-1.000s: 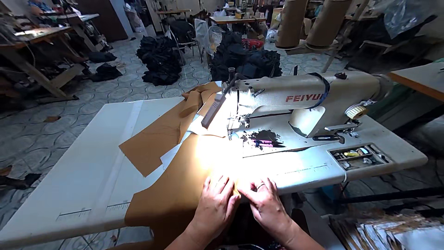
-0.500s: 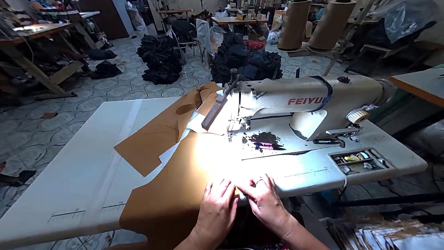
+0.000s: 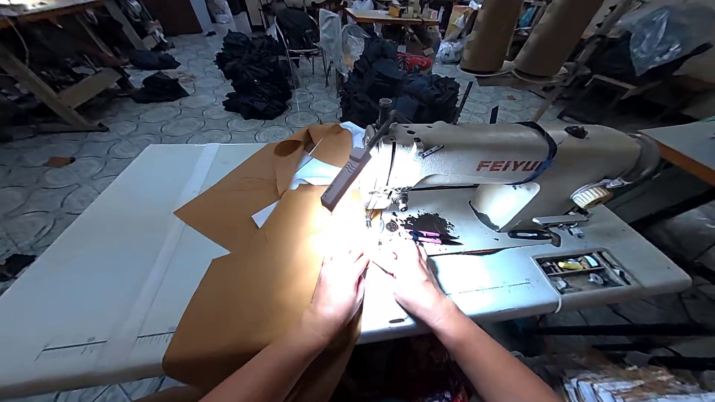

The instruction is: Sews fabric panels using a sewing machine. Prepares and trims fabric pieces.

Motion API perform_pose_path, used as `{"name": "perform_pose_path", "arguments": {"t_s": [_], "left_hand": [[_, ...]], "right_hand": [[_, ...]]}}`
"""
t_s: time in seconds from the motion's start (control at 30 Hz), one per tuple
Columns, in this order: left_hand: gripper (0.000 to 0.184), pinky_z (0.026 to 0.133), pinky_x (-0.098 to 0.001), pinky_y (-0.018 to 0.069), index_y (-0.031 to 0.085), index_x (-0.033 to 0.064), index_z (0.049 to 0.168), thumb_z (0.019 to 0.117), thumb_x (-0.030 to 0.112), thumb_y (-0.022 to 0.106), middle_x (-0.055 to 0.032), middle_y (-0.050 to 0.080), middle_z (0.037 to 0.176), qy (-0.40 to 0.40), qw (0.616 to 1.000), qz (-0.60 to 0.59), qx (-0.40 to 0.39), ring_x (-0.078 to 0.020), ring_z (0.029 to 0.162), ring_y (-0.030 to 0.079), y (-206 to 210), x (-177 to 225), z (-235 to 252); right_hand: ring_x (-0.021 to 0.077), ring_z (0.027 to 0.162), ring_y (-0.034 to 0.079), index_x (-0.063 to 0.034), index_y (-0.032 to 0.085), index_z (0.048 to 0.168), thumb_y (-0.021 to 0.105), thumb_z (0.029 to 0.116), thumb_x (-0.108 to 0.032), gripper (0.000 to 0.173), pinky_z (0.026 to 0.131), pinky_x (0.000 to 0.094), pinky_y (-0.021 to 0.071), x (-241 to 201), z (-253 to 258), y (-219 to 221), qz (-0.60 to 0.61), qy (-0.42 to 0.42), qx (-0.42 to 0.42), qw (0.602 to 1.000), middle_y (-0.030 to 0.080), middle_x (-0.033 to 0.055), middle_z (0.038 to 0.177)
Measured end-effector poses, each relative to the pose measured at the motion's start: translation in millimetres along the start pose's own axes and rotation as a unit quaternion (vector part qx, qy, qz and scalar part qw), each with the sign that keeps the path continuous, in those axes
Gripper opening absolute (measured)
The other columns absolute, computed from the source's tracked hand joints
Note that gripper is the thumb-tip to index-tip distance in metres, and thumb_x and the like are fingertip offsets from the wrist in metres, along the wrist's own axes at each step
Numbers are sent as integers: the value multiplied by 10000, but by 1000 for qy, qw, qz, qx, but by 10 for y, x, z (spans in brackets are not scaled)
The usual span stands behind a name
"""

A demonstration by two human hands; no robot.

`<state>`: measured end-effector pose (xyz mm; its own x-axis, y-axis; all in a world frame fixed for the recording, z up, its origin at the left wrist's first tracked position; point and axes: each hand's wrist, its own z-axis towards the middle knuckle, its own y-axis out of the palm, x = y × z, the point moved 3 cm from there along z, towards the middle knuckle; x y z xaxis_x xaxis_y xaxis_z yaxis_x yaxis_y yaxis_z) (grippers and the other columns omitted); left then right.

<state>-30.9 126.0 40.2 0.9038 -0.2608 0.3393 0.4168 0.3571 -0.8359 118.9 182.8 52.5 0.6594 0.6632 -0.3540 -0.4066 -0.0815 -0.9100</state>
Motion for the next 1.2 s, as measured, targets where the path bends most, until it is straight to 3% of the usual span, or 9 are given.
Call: {"name": "perform_pose_path", "arguments": {"t_s": [0.17, 0.27, 0.37, 0.57, 0.7, 0.93, 1.1, 1.13, 1.2], "left_hand": [[323, 1020, -593, 471, 752, 41, 1200, 938, 10, 566, -153, 701, 1291, -5, 999, -15, -29, -355, 1214, 655, 58, -193, 315], [345, 1093, -581, 392, 714, 45, 1273, 989, 15, 522, -151, 647, 1379, -37, 993, -6, -110, -349, 1304, 586, 39, -243, 496], [321, 1066, -596, 403, 731, 40, 1236, 988, 18, 528, -160, 664, 1339, -26, 994, -6, -101, -367, 1271, 598, 36, -274, 556], [315, 1064, -586, 403, 730, 56, 1241, 1006, 49, 520, -145, 664, 1341, -36, 993, -7, -114, -363, 1272, 591, 51, -312, 597], [316, 1056, -577, 403, 706, 55, 1266, 1019, 60, 509, -138, 639, 1363, -58, 986, 8, -155, -346, 1277, 578, 51, -368, 740], [339, 1082, -588, 377, 668, 63, 1320, 1034, 89, 487, -132, 607, 1393, -70, 981, 22, -180, -353, 1309, 544, 57, -391, 838], [490, 1200, -600, 229, 445, 62, 1542, 1108, 273, 360, -148, 396, 1613, -80, 970, -7, -231, -332, 1520, 313, -103, -343, 712], [523, 1205, -590, 243, 426, 70, 1554, 1109, 338, 363, -150, 385, 1618, -95, 970, -5, -224, -335, 1524, 305, -200, -309, 619], [517, 1126, -551, 393, 538, 35, 1449, 1068, 375, 459, -197, 523, 1491, -156, 966, 23, -204, -368, 1396, 483, -499, -214, 350]], "right_hand": [[390, 1326, 502, -225, 681, 1367, 540, 987, -121, 418, 1103, 567, 354, 52, 345, 4, -31, 36, -52, 998, 641, 175, 1320], [385, 1431, 426, -192, 639, 1413, 532, 1010, -142, 420, 1169, 562, 308, 81, 455, 53, -31, 71, -69, 995, 570, 185, 1452], [395, 1456, 398, -179, 634, 1418, 523, 1007, -112, 431, 1177, 576, 294, 68, 470, 71, -28, 81, -59, 995, 543, 193, 1485], [376, 1369, 486, -163, 676, 1356, 529, 1010, -147, 376, 1142, 546, 349, 86, 471, 81, -40, 85, -50, 994, 608, 185, 1388], [390, 1233, 582, -127, 765, 1196, 597, 952, -112, 296, 1058, 537, 442, 99, 415, 91, -14, 62, 59, 996, 685, 191, 1177], [408, 1111, 635, -98, 803, 1087, 598, 922, -84, 264, 1013, 557, 478, 140, 380, 84, 10, -3, 212, 977, 708, 199, 1058], [411, 1100, 638, -80, 804, 1075, 594, 916, -92, 264, 1004, 560, 480, 154, 394, 86, 1, 4, 208, 978, 709, 202, 1042], [404, 1089, 640, -80, 805, 1073, 597, 911, -90, 264, 1000, 548, 488, 158, 394, 86, 2, 2, 214, 977, 706, 199, 1033], [395, 1046, 643, -65, 805, 1047, 596, 885, -83, 265, 965, 545, 495, 157, 383, 96, 6, -10, 229, 973, 699, 192, 993]]}}
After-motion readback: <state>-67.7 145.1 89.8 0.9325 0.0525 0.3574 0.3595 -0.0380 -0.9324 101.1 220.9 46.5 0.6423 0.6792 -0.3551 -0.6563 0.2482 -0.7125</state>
